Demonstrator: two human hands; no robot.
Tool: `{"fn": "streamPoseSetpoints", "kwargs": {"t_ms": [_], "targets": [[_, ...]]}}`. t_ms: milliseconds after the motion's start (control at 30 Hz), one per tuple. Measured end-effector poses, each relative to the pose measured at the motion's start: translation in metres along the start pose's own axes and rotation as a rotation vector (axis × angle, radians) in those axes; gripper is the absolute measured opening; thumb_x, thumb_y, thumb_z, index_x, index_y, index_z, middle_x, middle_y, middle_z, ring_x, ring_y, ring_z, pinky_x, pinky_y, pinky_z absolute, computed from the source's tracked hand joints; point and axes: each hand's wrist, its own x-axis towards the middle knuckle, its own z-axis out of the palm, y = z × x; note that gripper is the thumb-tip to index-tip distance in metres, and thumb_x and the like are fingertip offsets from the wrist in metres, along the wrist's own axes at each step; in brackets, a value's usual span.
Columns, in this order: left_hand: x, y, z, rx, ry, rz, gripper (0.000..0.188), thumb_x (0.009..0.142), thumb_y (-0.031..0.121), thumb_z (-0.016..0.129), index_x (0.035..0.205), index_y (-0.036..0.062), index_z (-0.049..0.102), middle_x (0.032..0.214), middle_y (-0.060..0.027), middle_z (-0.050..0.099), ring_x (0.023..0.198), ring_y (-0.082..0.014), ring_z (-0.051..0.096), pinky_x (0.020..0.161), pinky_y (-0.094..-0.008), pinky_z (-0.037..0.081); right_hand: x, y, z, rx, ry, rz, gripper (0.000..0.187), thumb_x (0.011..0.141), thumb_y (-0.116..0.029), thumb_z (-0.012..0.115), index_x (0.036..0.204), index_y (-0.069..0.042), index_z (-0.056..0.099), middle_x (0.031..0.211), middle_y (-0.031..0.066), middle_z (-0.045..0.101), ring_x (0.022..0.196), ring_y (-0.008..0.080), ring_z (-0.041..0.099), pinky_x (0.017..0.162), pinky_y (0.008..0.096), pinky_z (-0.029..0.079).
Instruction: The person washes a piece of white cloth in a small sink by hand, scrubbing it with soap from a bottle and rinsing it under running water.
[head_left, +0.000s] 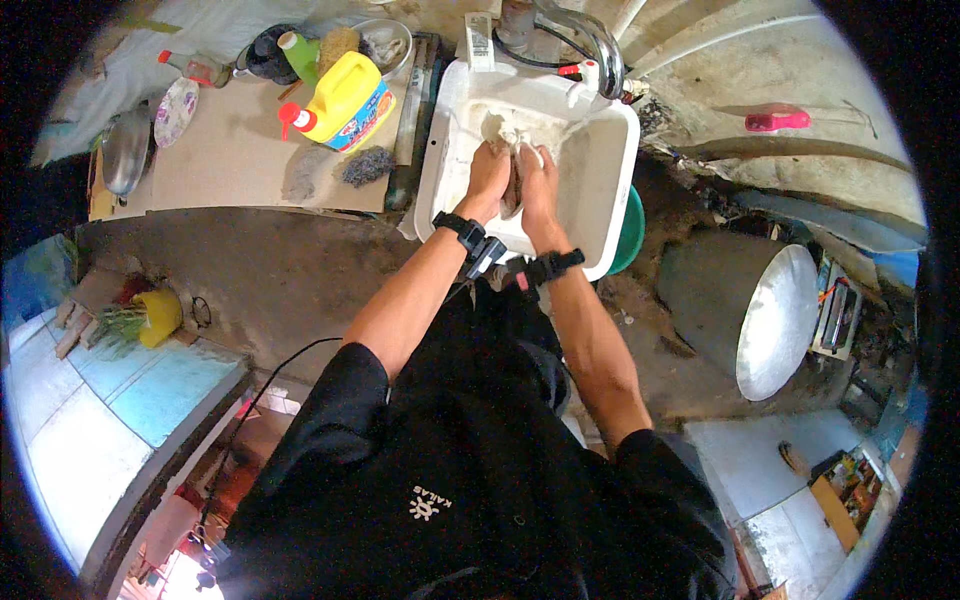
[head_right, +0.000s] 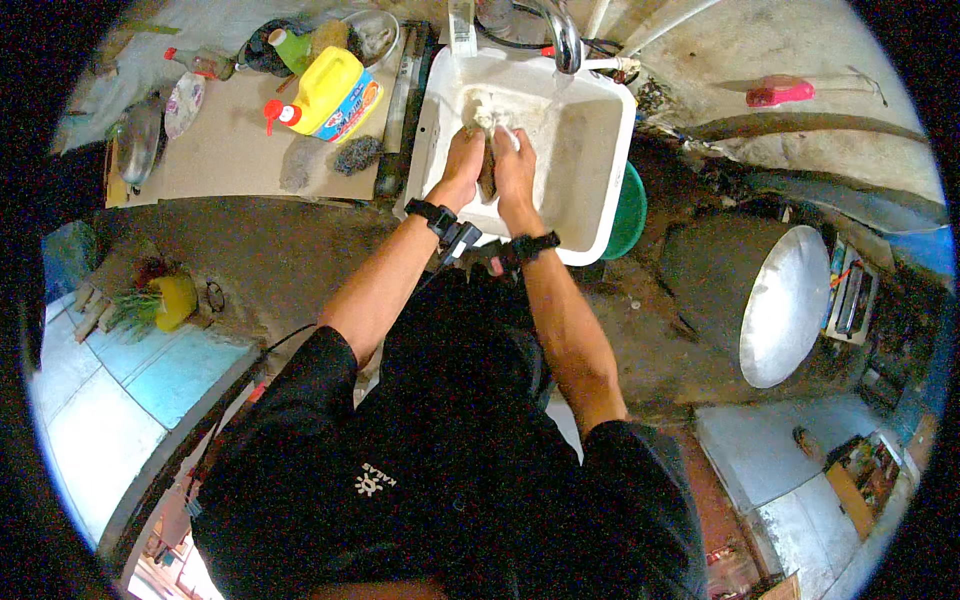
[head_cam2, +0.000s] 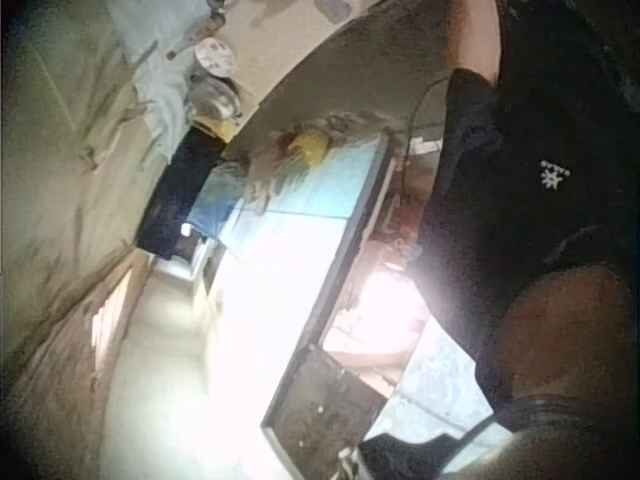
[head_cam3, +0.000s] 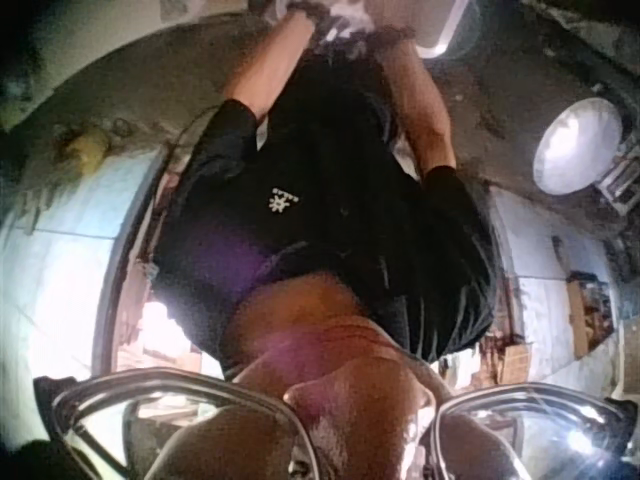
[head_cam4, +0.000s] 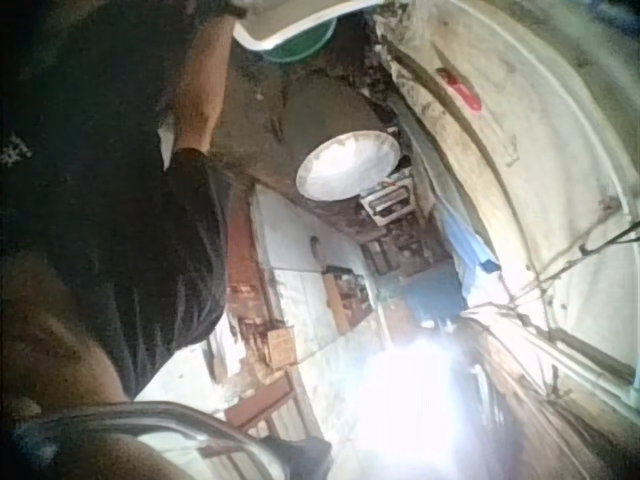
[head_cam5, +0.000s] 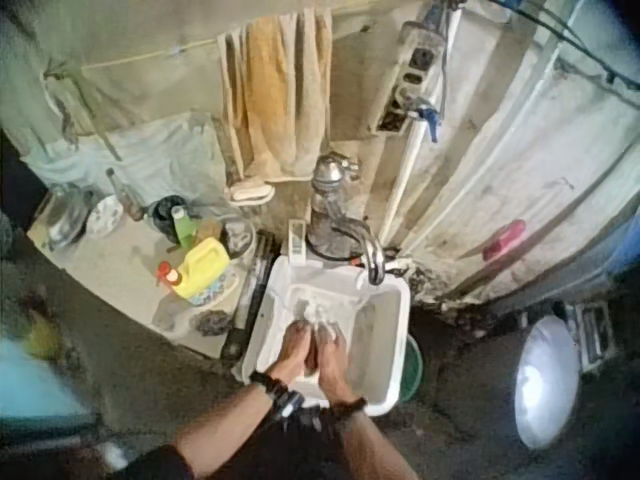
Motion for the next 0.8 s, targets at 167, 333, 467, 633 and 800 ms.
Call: {"fn": "streamPoseSetpoints", "kwargs": {"t_ms": [167, 333, 467, 633, 800], "targets": [[-0.011, 0.021, -0.015, 0.073, -0.228, 0.163, 0.036, 0.102, 0.016, 0.050, 0.137, 0.0074, 0.053, 0.109, -0.0077, 0.061, 0.082, -0.0165, 0.059, 0.067, -0.0303, 0.051, 0.007, -0.007, -0.019, -0.002, -0.005, -0.141, 0.030, 0.104, -0.030, 0.061, 0.117, -0.004, 0.060, 0.103, 0.0058, 0.062, 0.091, 0.0166, 0.052, 0.083, 0.0342, 0.045], [-0.006, 0.019, -0.038, -0.429, -0.122, -0.219, 0.051, 0.110, 0.046, 0.047, 0.138, 0.0046, 0.055, 0.119, -0.0075, 0.063, 0.094, -0.0209, 0.066, 0.086, -0.0371, 0.057, -0.004, -0.009, -0.028, 0.207, -0.053, 0.288, 0.038, 0.109, -0.036, 0.051, 0.135, -0.011, 0.059, 0.122, 0.0055, 0.066, 0.115, 0.0210, 0.058, 0.101, 0.0383, 0.045], [-0.006, -0.010, -0.029, -0.455, -0.145, -0.226, 0.052, 0.110, 0.046, 0.047, 0.136, 0.0021, 0.057, 0.115, -0.0061, 0.067, 0.099, -0.0232, 0.068, 0.088, -0.0422, 0.056, 0.017, 0.010, -0.015, 0.451, 0.020, 0.426, 0.043, 0.108, -0.038, 0.047, 0.140, -0.009, 0.056, 0.130, 0.0066, 0.066, 0.112, 0.0239, 0.065, 0.097, 0.0412, 0.050], [-0.015, -0.013, -0.005, 0.519, 0.060, -0.090, 0.048, 0.112, 0.042, 0.044, 0.125, -0.0036, 0.051, 0.102, -0.0330, 0.071, 0.097, -0.0427, 0.074, 0.083, -0.0512, 0.057, 0.004, 0.009, 0.001, 0.290, 0.092, 0.255, 0.039, 0.099, -0.025, 0.053, 0.130, -0.002, 0.051, 0.112, 0.0109, 0.057, 0.098, 0.0214, 0.056, 0.083, 0.0375, 0.049], [0.027, -0.028, -0.042, 0.052, -0.068, 0.064, 0.047, 0.109, 0.045, 0.054, 0.113, -0.0004, 0.067, 0.093, -0.0164, 0.075, 0.079, -0.0273, 0.072, 0.071, -0.0418, 0.057, -0.037, -0.002, 0.022, -0.001, -0.068, 0.110, 0.052, 0.103, -0.031, 0.061, 0.143, 0.001, 0.050, 0.132, 0.0151, 0.061, 0.115, 0.0226, 0.057, 0.094, 0.0404, 0.048]]}}
